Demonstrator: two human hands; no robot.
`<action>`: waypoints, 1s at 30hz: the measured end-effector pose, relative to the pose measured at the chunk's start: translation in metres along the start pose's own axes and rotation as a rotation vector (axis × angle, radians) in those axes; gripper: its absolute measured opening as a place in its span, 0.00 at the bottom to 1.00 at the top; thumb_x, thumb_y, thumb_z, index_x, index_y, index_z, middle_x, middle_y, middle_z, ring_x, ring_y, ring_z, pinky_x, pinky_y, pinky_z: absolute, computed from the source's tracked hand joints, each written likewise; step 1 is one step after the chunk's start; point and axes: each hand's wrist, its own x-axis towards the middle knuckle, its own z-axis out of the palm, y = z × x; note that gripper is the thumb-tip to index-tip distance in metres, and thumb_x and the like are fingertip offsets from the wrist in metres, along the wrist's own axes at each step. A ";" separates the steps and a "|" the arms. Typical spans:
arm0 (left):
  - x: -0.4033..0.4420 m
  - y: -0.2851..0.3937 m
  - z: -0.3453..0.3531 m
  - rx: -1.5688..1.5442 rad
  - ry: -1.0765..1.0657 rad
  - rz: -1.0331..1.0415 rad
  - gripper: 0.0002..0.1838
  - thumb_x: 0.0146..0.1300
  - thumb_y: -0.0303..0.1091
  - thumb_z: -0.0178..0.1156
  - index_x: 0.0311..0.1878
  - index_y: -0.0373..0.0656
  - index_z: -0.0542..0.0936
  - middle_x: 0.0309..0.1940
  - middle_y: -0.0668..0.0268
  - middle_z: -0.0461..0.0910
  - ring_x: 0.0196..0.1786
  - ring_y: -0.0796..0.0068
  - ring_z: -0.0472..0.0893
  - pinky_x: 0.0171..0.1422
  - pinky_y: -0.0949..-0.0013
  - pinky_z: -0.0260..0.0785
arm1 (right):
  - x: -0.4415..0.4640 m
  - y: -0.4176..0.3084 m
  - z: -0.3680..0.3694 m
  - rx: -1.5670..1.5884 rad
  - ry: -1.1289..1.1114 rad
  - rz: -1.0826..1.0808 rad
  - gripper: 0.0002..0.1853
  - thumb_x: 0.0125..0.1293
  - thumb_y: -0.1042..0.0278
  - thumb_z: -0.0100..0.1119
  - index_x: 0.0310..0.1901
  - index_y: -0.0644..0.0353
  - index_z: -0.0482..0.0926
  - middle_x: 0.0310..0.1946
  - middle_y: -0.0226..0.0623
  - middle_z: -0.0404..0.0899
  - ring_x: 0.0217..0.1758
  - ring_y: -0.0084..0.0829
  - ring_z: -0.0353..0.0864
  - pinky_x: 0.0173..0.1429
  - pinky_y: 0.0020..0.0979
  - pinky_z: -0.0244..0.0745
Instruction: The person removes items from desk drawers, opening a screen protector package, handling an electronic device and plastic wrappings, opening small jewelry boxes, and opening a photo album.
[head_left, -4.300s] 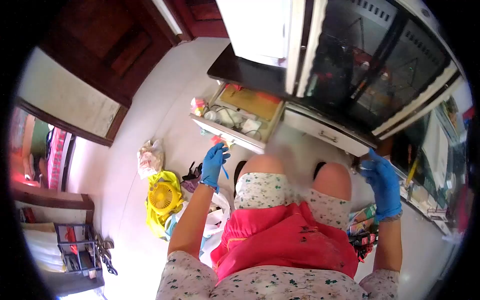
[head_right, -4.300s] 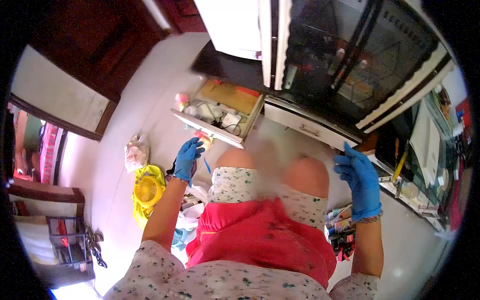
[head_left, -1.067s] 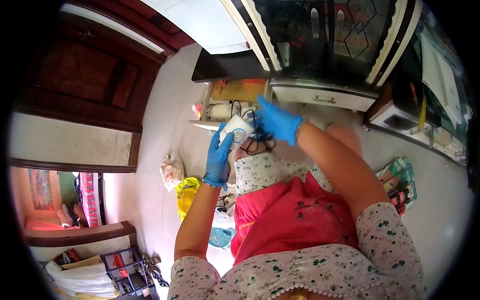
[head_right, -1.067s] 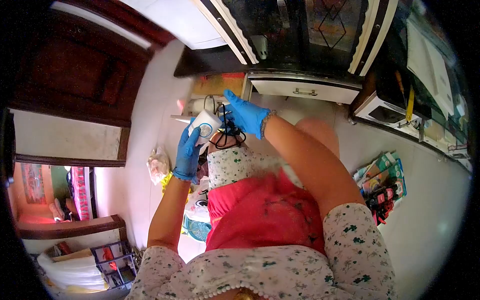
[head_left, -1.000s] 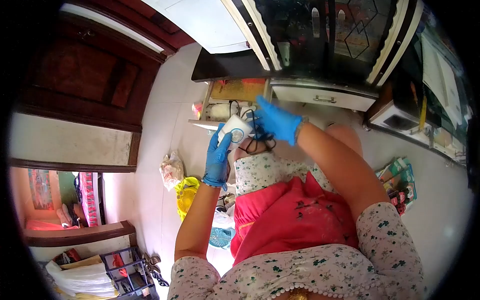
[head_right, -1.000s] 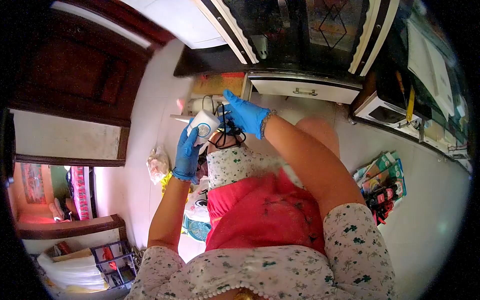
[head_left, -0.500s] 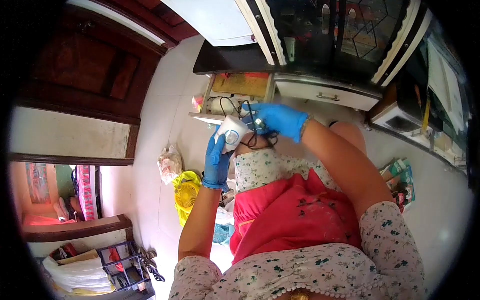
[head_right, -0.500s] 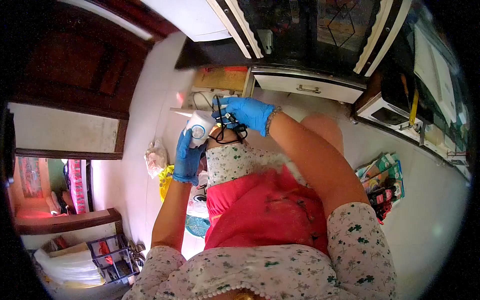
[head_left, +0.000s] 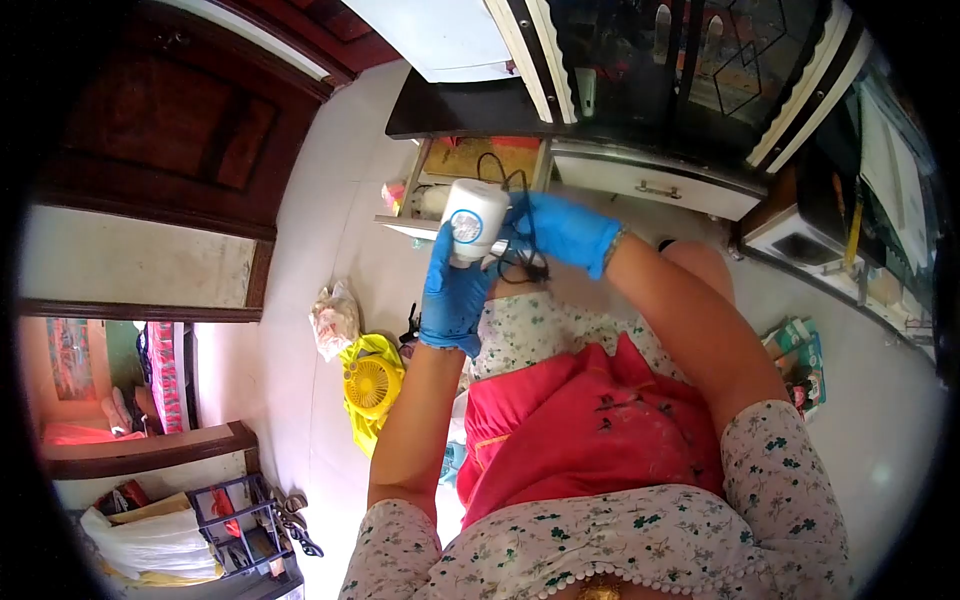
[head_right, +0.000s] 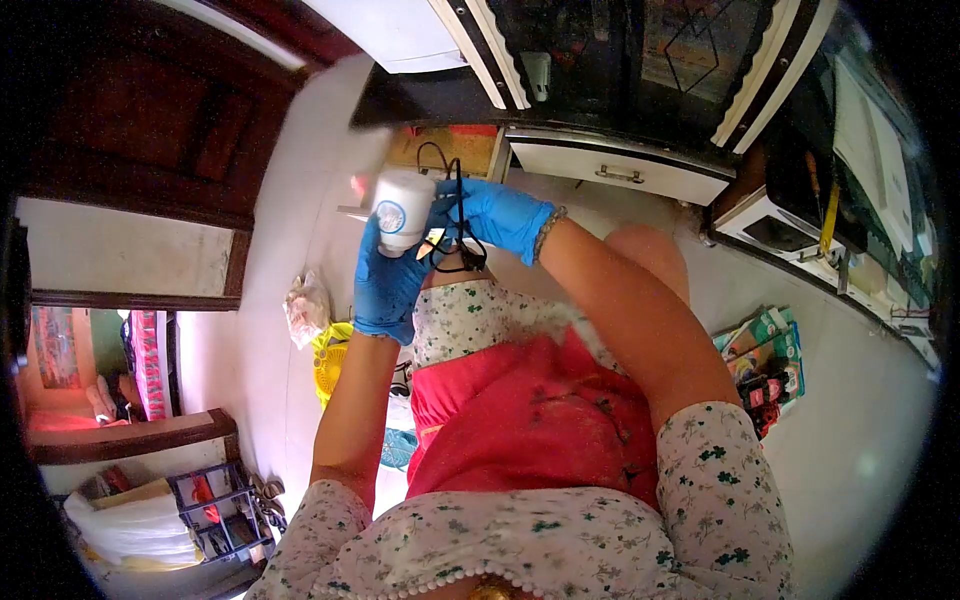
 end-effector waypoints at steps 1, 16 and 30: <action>-0.001 -0.005 0.007 0.029 -0.050 0.037 0.29 0.68 0.51 0.42 0.64 0.41 0.60 0.59 0.53 0.67 0.58 0.59 0.71 0.56 0.55 0.71 | -0.001 -0.002 0.001 -0.027 0.031 -0.022 0.20 0.62 0.78 0.50 0.57 0.65 0.67 0.51 0.42 0.74 0.53 0.35 0.76 0.58 0.34 0.72; -0.014 0.045 0.020 -0.245 0.030 0.315 0.25 0.64 0.45 0.48 0.58 0.38 0.66 0.48 0.52 0.74 0.37 0.66 0.77 0.34 0.70 0.72 | -0.010 -0.019 0.016 -0.129 0.002 0.018 0.16 0.64 0.70 0.49 0.52 0.67 0.73 0.46 0.43 0.79 0.45 0.32 0.80 0.51 0.30 0.76; -0.010 0.045 0.026 -0.539 -0.179 0.235 0.29 0.63 0.49 0.46 0.58 0.34 0.64 0.46 0.52 0.73 0.38 0.62 0.75 0.33 0.66 0.71 | -0.011 -0.005 0.020 -0.388 -0.105 0.218 0.19 0.63 0.63 0.54 0.53 0.61 0.73 0.43 0.34 0.80 0.37 0.22 0.76 0.39 0.24 0.72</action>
